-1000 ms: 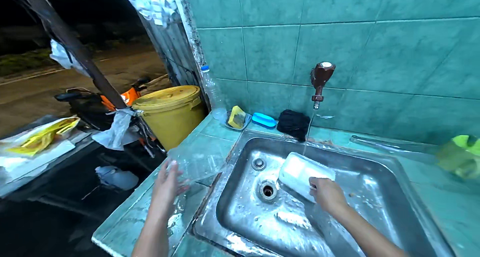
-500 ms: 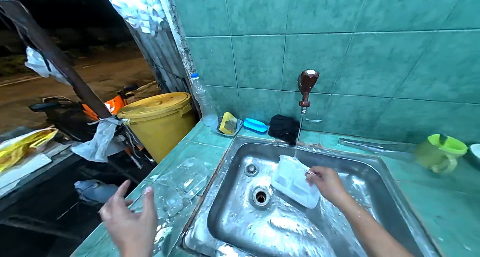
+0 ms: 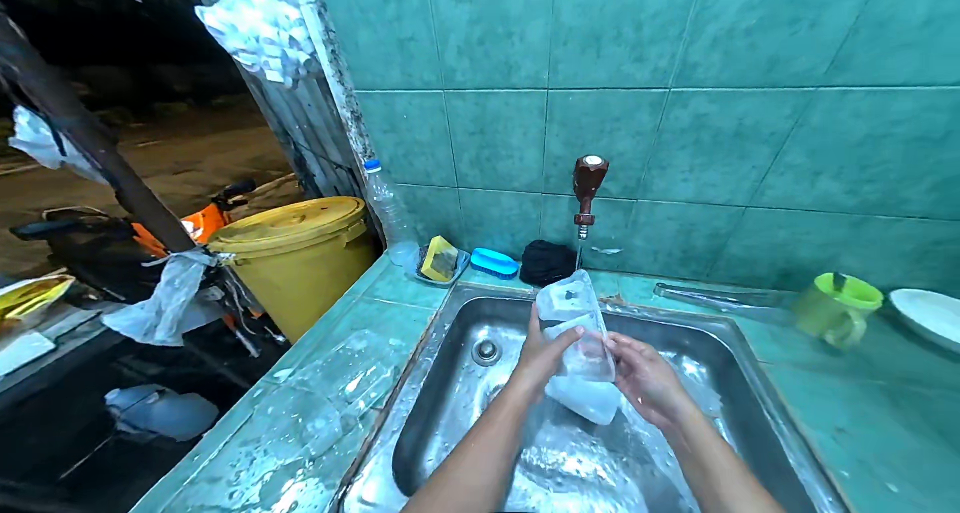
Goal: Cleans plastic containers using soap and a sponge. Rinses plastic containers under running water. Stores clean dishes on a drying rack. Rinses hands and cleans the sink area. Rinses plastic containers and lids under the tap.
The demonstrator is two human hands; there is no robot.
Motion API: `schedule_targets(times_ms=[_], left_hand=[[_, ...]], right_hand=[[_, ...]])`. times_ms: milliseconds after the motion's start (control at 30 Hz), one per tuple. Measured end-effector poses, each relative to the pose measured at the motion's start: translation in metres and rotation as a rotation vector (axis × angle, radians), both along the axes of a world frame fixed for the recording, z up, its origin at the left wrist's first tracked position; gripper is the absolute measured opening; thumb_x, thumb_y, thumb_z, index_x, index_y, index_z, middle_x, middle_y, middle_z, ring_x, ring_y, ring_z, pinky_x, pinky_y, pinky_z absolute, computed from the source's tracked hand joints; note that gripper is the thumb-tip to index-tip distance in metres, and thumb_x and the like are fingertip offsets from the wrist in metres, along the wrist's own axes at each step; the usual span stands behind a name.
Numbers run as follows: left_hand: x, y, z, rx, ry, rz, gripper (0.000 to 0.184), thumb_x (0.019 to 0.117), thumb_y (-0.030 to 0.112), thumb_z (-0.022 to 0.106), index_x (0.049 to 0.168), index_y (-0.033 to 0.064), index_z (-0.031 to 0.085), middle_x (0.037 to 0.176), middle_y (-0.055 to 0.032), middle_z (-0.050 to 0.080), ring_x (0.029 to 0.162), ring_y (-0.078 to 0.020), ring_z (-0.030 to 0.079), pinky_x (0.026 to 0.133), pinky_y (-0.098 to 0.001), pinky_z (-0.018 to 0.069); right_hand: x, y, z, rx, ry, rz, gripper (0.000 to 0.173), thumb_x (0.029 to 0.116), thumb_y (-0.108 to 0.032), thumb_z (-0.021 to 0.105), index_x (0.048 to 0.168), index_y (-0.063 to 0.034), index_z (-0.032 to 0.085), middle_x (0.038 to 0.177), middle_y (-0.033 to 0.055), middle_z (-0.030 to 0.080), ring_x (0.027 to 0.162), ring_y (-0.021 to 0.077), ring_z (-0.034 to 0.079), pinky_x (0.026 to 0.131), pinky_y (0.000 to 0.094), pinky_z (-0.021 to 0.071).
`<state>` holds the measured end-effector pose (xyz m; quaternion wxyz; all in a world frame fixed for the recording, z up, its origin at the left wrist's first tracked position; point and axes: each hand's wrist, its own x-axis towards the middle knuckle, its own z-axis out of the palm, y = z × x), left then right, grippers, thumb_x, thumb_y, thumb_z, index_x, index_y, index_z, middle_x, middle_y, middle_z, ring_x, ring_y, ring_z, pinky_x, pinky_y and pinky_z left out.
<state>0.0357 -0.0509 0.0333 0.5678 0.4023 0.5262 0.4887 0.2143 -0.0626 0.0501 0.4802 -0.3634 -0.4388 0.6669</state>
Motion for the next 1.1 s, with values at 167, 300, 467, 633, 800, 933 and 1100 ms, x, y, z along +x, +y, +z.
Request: schedule_targets(times_ms=[167, 300, 467, 633, 800, 933, 1100], left_hand=[[-0.018, 0.005, 0.0, 0.108, 0.15, -0.094, 0.11, 0.0844, 0.03, 0.084, 0.166, 0.0183, 0.011, 0.136, -0.0261, 0.057, 0.112, -0.0311, 0.066, 0.092, -0.0465, 0.0571], [-0.028, 0.003, -0.003, 0.129, 0.191, -0.114, 0.114, 0.0812, 0.029, 0.087, 0.165, 0.0172, 0.011, 0.132, -0.0238, 0.061, 0.111, -0.029, 0.068, 0.095, -0.0454, 0.0579], [-0.031, 0.006, -0.011, 0.117, 0.206, -0.032, 0.117, 0.0814, 0.032, 0.087, 0.165, 0.0152, 0.007, 0.129, -0.0246, 0.062, 0.112, -0.0293, 0.067, 0.098, -0.0459, 0.0556], [-0.041, 0.007, -0.009, 0.107, 0.164, -0.021, 0.107, 0.087, 0.026, 0.082, 0.165, 0.0178, 0.009, 0.128, -0.0256, 0.061, 0.108, -0.0308, 0.067, 0.093, -0.0467, 0.0566], [-0.056, -0.003, -0.01, 0.059, 0.116, 0.112, 0.099, 0.0933, 0.03, 0.075, 0.166, 0.0233, 0.008, 0.145, -0.0233, 0.052, 0.122, -0.0357, 0.059, 0.091, -0.0543, 0.0541], [-0.072, -0.024, -0.007, -0.005, 0.014, 0.294, 0.082, 0.1042, 0.039, 0.056, 0.165, 0.0267, 0.003, 0.148, -0.0244, 0.048, 0.117, -0.0386, 0.061, 0.084, -0.0543, 0.0557], [-0.097, -0.084, 0.003, 0.004, -0.08, 0.221, 0.063, 0.1086, 0.04, 0.035, 0.163, 0.0187, 0.012, 0.139, -0.0171, 0.057, 0.113, -0.0286, 0.066, 0.086, -0.0458, 0.0598]], right_hand=[[0.017, 0.006, 0.0, 0.055, -0.124, 0.209, 0.022, 0.099, 0.001, 0.046, 0.11, 0.0023, 0.065, 0.096, 0.0087, 0.078, 0.084, 0.0178, 0.076, 0.081, 0.0346, 0.0631], [0.01, 0.014, 0.002, 0.053, -0.226, 0.254, 0.013, 0.0948, 0.004, 0.056, 0.104, 0.0002, 0.063, 0.088, 0.0067, 0.076, 0.078, 0.0176, 0.075, 0.075, 0.0335, 0.0639], [-0.008, 0.028, -0.003, 0.074, -0.372, 0.091, 0.007, 0.0952, 0.005, 0.059, 0.09, 0.0005, 0.062, 0.072, 0.0048, 0.069, 0.062, 0.0147, 0.069, 0.063, 0.031, 0.0618], [0.003, 0.042, -0.005, 0.076, -0.418, -0.146, 0.017, 0.104, -0.002, 0.051, 0.094, 0.0052, 0.063, 0.071, 0.0067, 0.063, 0.06, 0.0147, 0.064, 0.063, 0.0312, 0.0587], [0.016, 0.047, 0.005, 0.174, -0.481, -0.045, 0.016, 0.1026, 0.003, 0.048, 0.105, 0.0067, 0.063, 0.09, 0.0114, 0.07, 0.079, 0.0168, 0.07, 0.08, 0.0337, 0.0597], [0.006, 0.046, 0.018, 0.459, -1.014, -0.052, 0.02, 0.1053, -0.008, 0.053, 0.116, -0.0005, 0.069, 0.101, 0.0124, 0.074, 0.093, 0.022, 0.072, 0.091, 0.0413, 0.0572], [-0.004, 0.039, 0.007, 0.858, -1.518, -0.077, 0.033, 0.0974, 0.003, 0.052, 0.12, -0.0068, 0.074, 0.104, 0.0171, 0.076, 0.104, 0.0361, 0.071, 0.112, 0.0584, 0.0396]])
